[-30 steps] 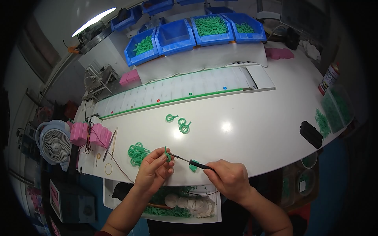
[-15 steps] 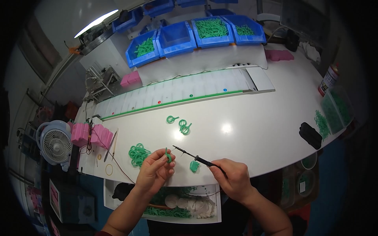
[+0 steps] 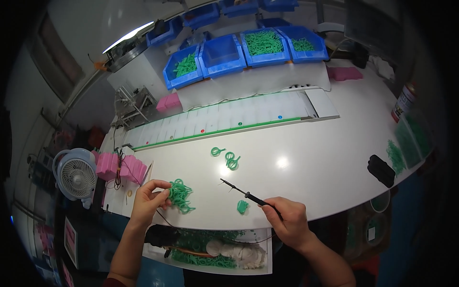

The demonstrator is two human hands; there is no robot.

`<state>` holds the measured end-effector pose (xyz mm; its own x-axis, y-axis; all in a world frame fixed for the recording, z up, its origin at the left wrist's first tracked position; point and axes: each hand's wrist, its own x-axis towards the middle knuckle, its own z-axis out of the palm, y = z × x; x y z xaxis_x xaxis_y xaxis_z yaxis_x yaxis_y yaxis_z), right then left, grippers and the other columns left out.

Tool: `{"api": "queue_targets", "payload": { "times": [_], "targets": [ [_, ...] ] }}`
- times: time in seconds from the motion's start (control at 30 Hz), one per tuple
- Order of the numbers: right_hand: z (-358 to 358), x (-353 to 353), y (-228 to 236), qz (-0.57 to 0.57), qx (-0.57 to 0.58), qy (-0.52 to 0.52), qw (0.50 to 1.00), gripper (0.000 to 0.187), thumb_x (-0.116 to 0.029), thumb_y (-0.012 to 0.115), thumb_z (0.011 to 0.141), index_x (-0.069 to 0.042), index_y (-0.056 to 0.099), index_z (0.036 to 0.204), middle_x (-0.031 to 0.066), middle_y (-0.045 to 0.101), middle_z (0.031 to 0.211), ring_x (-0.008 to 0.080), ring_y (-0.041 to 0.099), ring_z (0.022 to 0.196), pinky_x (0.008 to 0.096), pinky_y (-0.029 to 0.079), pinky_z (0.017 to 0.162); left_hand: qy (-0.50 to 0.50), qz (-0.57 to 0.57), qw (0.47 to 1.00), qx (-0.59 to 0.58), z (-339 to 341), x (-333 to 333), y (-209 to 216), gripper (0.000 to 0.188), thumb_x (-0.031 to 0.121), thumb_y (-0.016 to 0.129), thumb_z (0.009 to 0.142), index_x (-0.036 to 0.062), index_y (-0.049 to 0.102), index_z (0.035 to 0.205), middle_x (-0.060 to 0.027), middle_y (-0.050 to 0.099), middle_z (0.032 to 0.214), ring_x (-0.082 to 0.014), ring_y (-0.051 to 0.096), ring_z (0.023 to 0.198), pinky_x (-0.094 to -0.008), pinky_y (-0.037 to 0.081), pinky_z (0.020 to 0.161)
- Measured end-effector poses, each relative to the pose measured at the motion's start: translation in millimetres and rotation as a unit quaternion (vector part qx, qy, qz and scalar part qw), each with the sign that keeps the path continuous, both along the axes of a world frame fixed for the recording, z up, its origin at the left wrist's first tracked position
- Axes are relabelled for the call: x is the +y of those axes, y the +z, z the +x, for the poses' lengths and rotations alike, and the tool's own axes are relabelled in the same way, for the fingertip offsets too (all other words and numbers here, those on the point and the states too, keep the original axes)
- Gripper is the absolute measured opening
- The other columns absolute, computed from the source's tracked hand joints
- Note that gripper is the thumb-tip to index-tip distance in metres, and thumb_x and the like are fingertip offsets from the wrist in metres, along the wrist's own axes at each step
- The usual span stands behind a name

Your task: Assembling or trimming green plastic rings using a handheld heat tool at a production station.

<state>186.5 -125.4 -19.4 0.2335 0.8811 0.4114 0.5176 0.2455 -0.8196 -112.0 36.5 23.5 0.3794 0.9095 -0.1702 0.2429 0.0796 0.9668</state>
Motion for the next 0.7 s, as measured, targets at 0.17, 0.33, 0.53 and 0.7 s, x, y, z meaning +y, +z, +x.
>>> {"api": "queue_targets", "payload": {
  "times": [0.17,0.33,0.53,0.7],
  "targets": [
    [1.0,-0.1,0.3,0.003,0.024,-0.012,1.0,0.013,-0.009,0.057,0.089,0.001,0.065,0.09,0.0076,0.059,0.063,0.0132,0.05,0.047,0.0265,0.038,0.046,0.038,0.221,0.967,0.125,11.7,20.7,5.1,0.017,0.005,0.064,0.082,0.0005,0.061,0.098,-0.0054,0.057,0.096,-0.0057,0.054,0.063,-0.0193,0.042,0.048],
    [3.4,1.3,-2.0,0.003,0.051,-0.026,0.998,0.014,-0.009,0.056,0.09,0.001,0.066,0.09,0.0032,0.05,0.055,0.0078,0.04,0.044,0.0248,0.031,0.043,-0.174,0.361,0.895,0.198,91.2,67.1,4.8,0.015,0.006,0.068,0.077,0.004,0.061,0.09,-0.0041,0.051,0.094,-0.0101,0.051,0.07,-0.0239,0.046,0.059],
    [1.5,-0.6,-1.4,0.004,0.058,-0.022,0.998,0.013,-0.009,0.056,0.09,0.001,0.066,0.09,0.0028,0.049,0.054,0.0076,0.04,0.044,0.0247,0.031,0.043,-0.229,0.391,0.848,0.274,121.6,94.7,-19.0,0.02,0.016,0.072,0.075,0.0042,0.06,0.086,-0.0083,0.052,0.092,-0.0196,0.054,0.078,-0.0317,0.048,0.073],
    [1.8,-1.1,4.2,-0.012,0.083,-0.021,0.996,0.013,-0.009,0.056,0.091,0.0,0.066,0.09,0.0004,0.049,0.054,0.0054,0.038,0.045,0.0239,0.03,0.043,-0.226,0.349,0.862,0.291,116.5,86.5,-17.6,0.02,0.017,0.071,0.078,0.0027,0.059,0.083,-0.0079,0.054,0.091,-0.0183,0.056,0.077,-0.0312,0.05,0.078]
  ]
}}
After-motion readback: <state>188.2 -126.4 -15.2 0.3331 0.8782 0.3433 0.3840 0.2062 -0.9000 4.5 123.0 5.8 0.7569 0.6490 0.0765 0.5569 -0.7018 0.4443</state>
